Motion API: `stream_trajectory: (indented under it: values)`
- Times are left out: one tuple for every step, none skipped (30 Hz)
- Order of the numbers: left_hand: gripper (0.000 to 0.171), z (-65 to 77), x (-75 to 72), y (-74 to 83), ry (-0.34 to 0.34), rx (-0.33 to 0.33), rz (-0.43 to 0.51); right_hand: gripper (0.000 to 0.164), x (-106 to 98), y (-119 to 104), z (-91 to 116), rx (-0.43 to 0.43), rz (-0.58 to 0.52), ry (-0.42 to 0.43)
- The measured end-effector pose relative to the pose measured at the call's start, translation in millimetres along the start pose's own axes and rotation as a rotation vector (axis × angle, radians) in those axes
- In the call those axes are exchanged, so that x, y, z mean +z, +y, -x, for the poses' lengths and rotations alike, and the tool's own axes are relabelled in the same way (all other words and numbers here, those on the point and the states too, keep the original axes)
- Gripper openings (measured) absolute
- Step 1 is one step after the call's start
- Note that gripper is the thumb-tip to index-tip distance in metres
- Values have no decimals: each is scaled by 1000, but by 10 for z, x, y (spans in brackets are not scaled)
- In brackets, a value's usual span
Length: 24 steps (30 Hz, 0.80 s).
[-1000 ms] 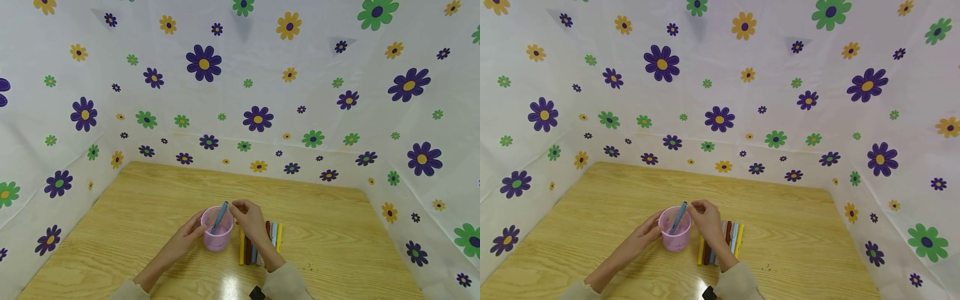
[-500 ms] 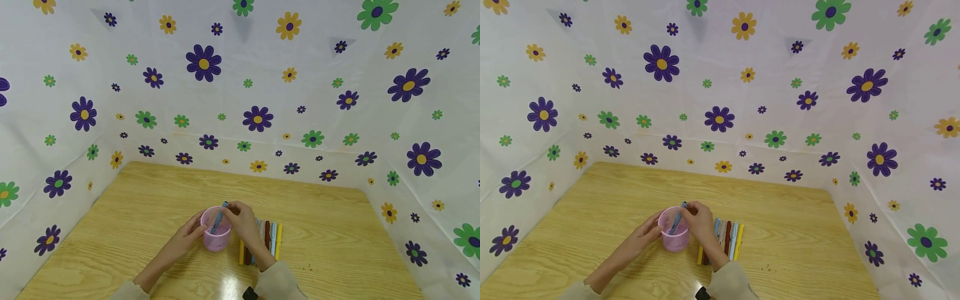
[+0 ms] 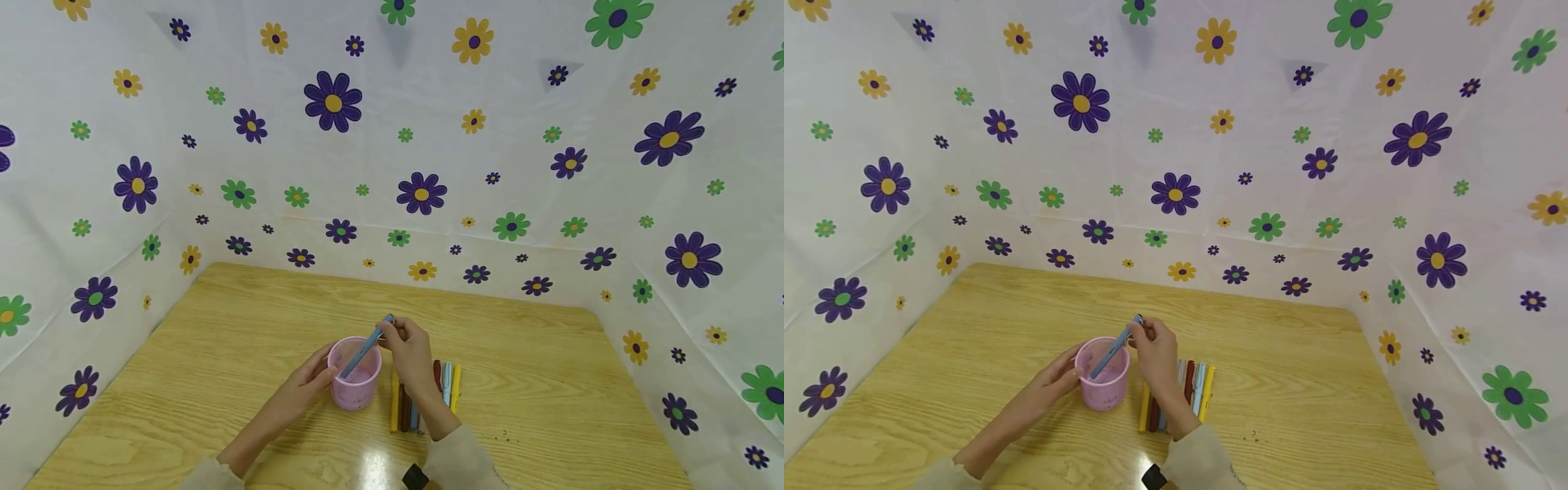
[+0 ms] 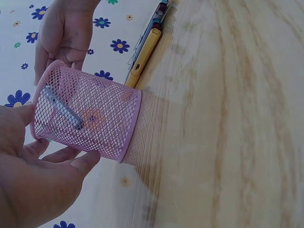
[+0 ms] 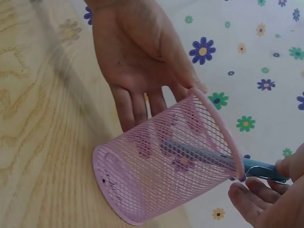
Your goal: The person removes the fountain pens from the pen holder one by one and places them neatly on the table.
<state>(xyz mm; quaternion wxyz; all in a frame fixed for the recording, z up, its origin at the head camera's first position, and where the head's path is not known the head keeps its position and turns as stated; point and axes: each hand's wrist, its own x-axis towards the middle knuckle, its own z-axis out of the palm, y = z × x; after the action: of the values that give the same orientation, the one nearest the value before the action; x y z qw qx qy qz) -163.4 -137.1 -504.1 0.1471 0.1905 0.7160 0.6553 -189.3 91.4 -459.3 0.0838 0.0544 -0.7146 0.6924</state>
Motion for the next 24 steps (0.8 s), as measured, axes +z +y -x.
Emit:
stream_trajectory:
  values:
    - [61,-2,-1,-3,2,-1,-2,28,-20,-14,-7,1,-36,3]
    - [61,-4,-2,-6,1,1,-2,28,-38,-29,-16,-2,-64,9]
    - [61,-5,-4,-10,-1,4,0,28,-56,-45,-21,-8,-95,12]
    - [61,-7,-6,-13,-2,6,1,27,-75,-61,-25,-12,-118,19]
    - [62,-8,-7,-16,-2,7,0,27,-97,-80,-28,-19,-132,28]
    - [62,-9,-8,-17,-4,10,1,26,-119,-96,-32,-23,-151,35]
    - [62,-10,-8,-19,-6,11,2,25,-143,-113,-38,-28,-168,44]
    - [62,-11,-8,-20,-7,13,4,25,-167,-131,-41,-33,-180,53]
    - [62,-12,-7,-19,-9,14,4,25,-193,-145,-48,-37,-194,62]
    - [62,-12,-7,-20,-9,14,3,24,-220,-159,-56,-37,-204,72]
    - [62,-11,-7,-19,-9,14,1,24,-249,-177,-62,-41,-213,80]
    - [61,-11,-6,-18,-10,16,0,24,-278,-197,-69,-42,-225,90]
    - [61,-10,-5,-16,-8,15,0,23,-308,-217,-74,-44,-229,101]
    - [61,-11,-4,-16,-4,15,-2,23,-341,-235,-79,-45,-233,112]
    - [61,-11,-3,-16,1,16,-4,23,-375,-254,-84,-46,-235,123]
    - [61,-12,0,-15,5,16,-5,23,-410,-274,-87,-50,-237,131]
    - [61,-13,2,-16,9,17,-9,23,-448,-289,-90,-55,-238,140]
    - [61,-15,5,-15,12,18,-11,23,-485,-304,-93,-59,-243,149]
    - [61,-17,8,-15,16,18,-11,23,-523,-315,-95,-64,-242,155]
    - [61,-18,9,-16,18,17,-13,24,-560,-324,-97,-70,-240,158]
    - [61,-19,10,-15,18,18,-14,25,-596,-334,-98,-76,-236,160]
    - [61,-19,11,-14,18,15,-12,25,-632,-341,-98,-79,-233,164]
    - [61,-20,11,-16,18,15,-13,25,-666,-348,-97,-82,-234,168]
    - [61,-20,12,-15,18,14,-8,24,-698,-359,-93,-87,-235,170]
